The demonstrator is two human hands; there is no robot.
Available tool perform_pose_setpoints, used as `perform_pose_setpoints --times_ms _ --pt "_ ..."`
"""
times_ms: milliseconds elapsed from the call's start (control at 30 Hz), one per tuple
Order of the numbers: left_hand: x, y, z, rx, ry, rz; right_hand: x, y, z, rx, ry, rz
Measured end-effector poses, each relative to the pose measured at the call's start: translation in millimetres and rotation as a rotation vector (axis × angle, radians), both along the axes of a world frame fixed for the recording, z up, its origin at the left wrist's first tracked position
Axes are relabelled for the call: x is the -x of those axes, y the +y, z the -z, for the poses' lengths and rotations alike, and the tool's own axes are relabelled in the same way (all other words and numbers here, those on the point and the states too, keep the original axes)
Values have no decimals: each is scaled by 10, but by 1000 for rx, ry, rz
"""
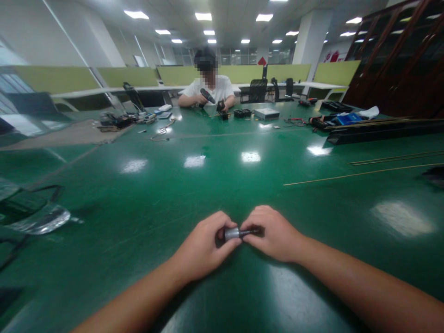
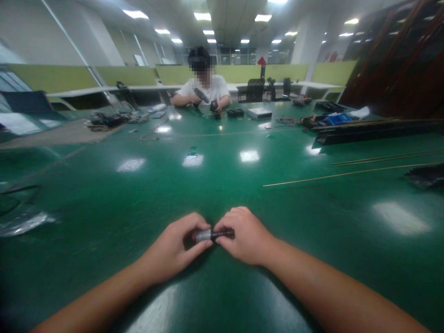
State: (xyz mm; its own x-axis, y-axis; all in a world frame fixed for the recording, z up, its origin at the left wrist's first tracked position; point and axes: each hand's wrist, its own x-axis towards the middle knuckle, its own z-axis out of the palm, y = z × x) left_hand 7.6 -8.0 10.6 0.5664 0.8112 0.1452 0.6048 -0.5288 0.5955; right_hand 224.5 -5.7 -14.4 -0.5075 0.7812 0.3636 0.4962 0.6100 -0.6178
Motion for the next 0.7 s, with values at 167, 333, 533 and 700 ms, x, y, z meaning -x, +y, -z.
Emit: perform_pose_setpoints --times_ms 167,333,533,700 --pt "2 -4 1 -10 -2 -9 -9 7 1 0 0 -3" --pt "-1 -5 -2 -3 3 -13 -15 0 -20 4 -6 4" --pt "3 -7 -8 -1 9 -14 -25 4 -43 21 -1 4" --pt "5 -13 -6 8 7 -10 -38 2 -49 26 -2 -2"
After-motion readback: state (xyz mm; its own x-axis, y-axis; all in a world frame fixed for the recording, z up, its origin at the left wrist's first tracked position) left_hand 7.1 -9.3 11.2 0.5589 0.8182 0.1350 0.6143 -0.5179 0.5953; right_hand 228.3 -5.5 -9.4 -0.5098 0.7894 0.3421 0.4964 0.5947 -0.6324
